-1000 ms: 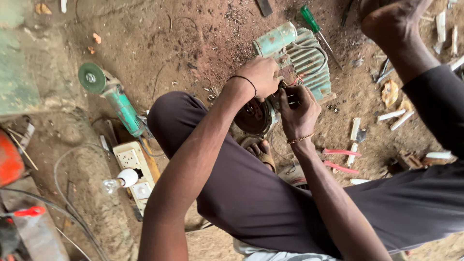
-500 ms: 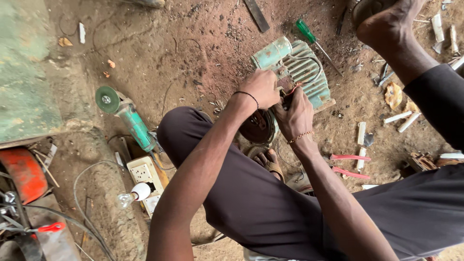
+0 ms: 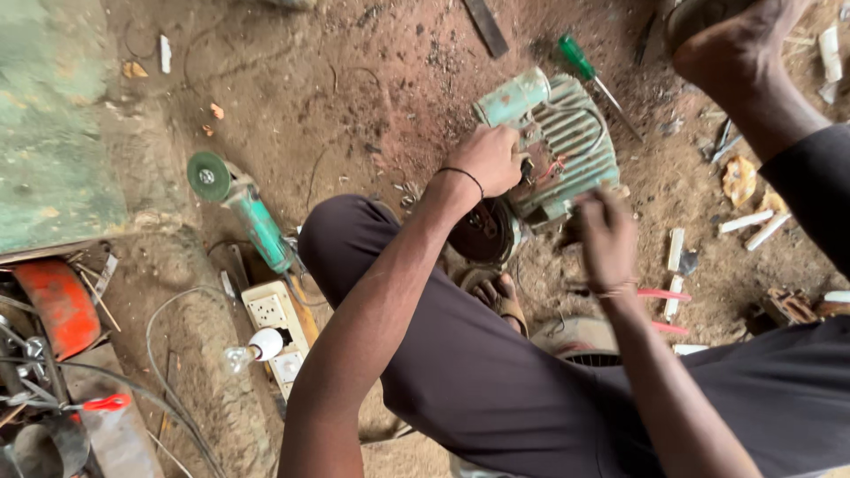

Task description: The person sits on the ground repairing an electric motor, using a screwdriver to loosen and tighten screws on the motor's terminal box and housing. They reposition the motor, handle small screws and wires by hand, and continue driving screws with the screwdriver throughout the episode.

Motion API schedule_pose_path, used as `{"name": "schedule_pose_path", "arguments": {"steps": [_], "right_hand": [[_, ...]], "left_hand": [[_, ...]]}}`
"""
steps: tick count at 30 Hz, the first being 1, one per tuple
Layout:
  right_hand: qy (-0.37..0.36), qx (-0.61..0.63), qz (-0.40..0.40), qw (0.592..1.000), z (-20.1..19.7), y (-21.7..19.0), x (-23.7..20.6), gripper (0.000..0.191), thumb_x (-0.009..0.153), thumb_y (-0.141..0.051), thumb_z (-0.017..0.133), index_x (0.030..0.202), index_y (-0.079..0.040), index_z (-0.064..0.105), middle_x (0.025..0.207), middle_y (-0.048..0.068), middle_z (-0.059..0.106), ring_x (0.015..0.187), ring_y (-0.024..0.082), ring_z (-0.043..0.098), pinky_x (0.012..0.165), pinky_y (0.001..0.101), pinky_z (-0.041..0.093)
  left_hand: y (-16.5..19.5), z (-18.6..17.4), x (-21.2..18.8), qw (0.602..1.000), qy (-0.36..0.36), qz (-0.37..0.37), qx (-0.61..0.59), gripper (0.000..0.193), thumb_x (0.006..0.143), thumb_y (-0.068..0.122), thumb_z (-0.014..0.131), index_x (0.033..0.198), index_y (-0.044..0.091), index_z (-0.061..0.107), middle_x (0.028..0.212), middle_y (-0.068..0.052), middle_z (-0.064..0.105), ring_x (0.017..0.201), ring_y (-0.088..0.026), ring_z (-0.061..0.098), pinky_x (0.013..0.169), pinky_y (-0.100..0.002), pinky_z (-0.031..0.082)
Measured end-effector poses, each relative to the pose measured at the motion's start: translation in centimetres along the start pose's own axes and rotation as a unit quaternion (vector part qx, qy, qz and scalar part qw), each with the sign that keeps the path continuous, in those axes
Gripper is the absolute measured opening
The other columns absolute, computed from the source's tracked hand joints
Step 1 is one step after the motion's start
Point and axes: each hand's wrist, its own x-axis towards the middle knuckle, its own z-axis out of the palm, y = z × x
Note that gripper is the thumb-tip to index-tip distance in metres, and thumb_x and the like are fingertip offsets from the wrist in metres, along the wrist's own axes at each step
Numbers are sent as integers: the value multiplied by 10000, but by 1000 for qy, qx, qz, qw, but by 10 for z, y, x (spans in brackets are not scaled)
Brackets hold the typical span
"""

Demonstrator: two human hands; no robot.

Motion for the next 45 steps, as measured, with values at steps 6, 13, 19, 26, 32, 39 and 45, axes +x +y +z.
{"name": "schedule_pose_path", "arguments": {"steps": [6, 13, 19, 26, 32, 39, 45], "right_hand": [[129, -350, -144, 917, -68, 8, 85, 196, 1084, -172, 672, 1046, 16, 631, 1015, 168, 672, 815, 247, 668, 733, 401, 575], [119, -556, -228, 791, -61, 25, 143, 292, 908, -166, 768, 1163, -51, 685, 1069, 228, 647, 971, 410, 624, 797, 492, 543], [44, -512, -132, 847, -65, 22, 145, 221, 976, -134, 781, 1093, 5, 655, 1064, 223, 665, 950, 347, 641, 809, 475, 582], [67, -230, -240, 941, -139, -52, 68, 109, 1079, -115, 662, 1088, -6, 670, 1005, 71, 700, 908, 147, 663, 869, 295, 570], [-32, -166, 3, 986, -154, -42, -10, 259, 1115, -220, 560, 1069, 9, 671, 879, 99, 683, 761, 151, 614, 691, 283, 509], [-125, -105, 106, 981, -95, 44, -71, 305, 1141, -241, 523, 1144, 14, 690, 831, 79, 599, 679, 115, 515, 577, 268, 427], [-281, -308, 18, 909, -84, 52, -91, 283, 975, -157, 604, 1239, -61, 635, 850, 62, 765, 707, 145, 750, 623, 317, 601]], "left_hand": [[7, -11, -12, 998, -45, -2, -32, 237, 904, 256, 683, 983, 39, 734, 985, -193, 752, 935, -347, 748, 834, -467, 588], [15, -14, -17, 997, -73, -20, -36, 309, 925, 298, 688, 1108, 50, 677, 1029, -165, 738, 901, -279, 742, 796, -441, 609], [-3, -1, -7, 998, -51, -2, -30, 240, 985, 177, 601, 1111, -25, 575, 896, -132, 703, 673, -176, 672, 580, -316, 614], [-14, 22, 11, 999, 43, 23, 17, 179, 999, -17, 495, 1137, -46, 606, 885, -162, 675, 670, -161, 682, 535, -250, 601], [-7, 29, 18, 998, 55, -17, 33, 249, 998, -63, 472, 1195, -40, 622, 952, -187, 692, 705, -178, 699, 538, -256, 621], [-13, 30, 21, 999, 37, 33, 18, 256, 983, -65, 492, 1198, -31, 627, 955, -184, 703, 736, -181, 716, 606, -267, 638], [-14, 24, 14, 999, 13, 12, 36, 236, 983, -64, 514, 1152, -24, 674, 963, -175, 715, 799, -193, 697, 685, -311, 627]]}}
